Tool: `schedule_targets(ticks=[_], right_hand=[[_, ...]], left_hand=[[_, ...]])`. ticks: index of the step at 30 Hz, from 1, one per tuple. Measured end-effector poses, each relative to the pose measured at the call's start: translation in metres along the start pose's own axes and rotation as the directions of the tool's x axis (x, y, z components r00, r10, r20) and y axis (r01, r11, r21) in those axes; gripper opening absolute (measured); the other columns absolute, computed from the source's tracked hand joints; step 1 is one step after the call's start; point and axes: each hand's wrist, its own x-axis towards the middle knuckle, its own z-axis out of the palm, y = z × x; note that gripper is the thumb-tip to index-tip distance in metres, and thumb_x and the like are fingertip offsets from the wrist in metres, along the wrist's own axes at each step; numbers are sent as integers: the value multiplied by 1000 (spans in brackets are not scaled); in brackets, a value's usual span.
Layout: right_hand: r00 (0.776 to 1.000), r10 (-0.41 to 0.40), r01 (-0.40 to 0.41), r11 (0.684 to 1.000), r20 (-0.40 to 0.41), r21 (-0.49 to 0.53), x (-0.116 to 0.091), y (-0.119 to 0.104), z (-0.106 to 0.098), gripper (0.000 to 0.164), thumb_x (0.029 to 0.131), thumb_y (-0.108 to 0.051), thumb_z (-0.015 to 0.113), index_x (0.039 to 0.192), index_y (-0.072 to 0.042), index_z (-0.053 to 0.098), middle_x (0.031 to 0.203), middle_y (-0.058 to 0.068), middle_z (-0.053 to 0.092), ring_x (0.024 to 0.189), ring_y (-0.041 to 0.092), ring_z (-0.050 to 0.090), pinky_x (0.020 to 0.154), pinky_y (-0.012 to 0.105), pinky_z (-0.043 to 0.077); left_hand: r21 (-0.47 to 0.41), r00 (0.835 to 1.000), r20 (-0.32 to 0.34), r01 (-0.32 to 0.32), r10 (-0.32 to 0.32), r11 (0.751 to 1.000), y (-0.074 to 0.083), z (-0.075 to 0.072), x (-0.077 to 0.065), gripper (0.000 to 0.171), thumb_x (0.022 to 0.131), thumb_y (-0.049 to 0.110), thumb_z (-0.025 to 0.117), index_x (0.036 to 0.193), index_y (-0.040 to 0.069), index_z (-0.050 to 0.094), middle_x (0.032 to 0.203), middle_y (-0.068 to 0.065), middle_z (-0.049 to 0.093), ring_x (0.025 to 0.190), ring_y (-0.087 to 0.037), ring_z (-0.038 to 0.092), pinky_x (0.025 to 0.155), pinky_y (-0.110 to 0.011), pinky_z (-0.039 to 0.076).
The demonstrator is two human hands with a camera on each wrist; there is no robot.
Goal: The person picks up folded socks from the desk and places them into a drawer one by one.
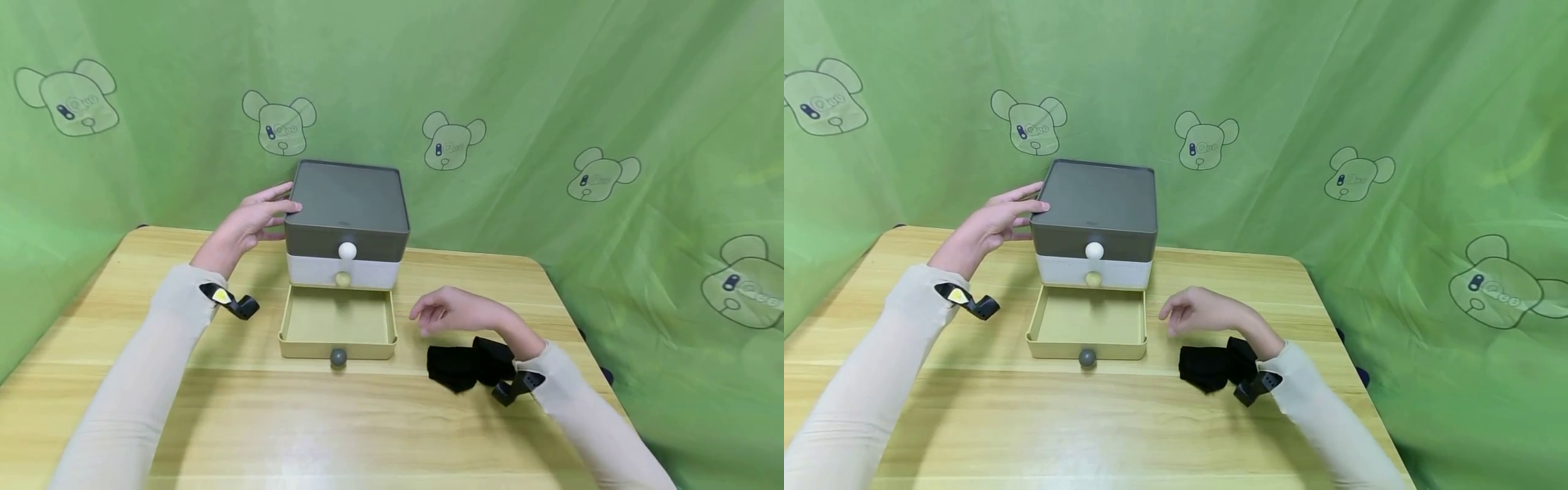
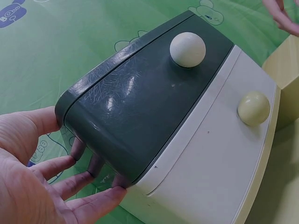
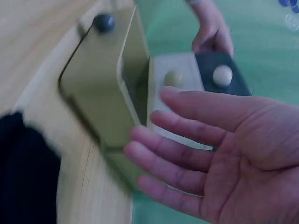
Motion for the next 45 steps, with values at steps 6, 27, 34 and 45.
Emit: schedule_targets(ticks=[6,27,34,45], right_hand=[[989,133,-124,985,69,-118,-12,27,1,47,85,-14,82,125,4,66,112,18,72,106,35,66,92,39,59],[986,144,-134,985,85,-107,-13,56,26,21,73,2,85,83,3,66,73,-1,59,69,9,53,63,18,45],[986,141,-132,987,90,-96,-10,58,28,21,70,8,78,72,1,58,66,-5,43,62,8,38,60,20,34],[995,93,-90,992,25,-94,-3,59,30,17,78,4,73,83,-5,60,75,-4,49,68,7,44,64,19,38]], left_hand=[[9,1000,7,1,-2,1000,-2,-1,0,75,100,19,64,162,31,25,170,-11,24,154,-35,29,124,-50,35],[-5,1000,2,-3,3,1000,-2,-2,3,75,100,17,64,162,30,25,170,-11,23,154,-34,27,124,-50,34],[-2,1000,-5,8,-8,1000,-1,0,4,76,99,17,64,162,31,25,169,-10,25,156,-38,21,124,-53,33],[-12,1000,-7,3,-3,1000,0,-1,4,75,99,16,63,162,30,25,167,-12,32,155,-38,24,124,-54,33]])
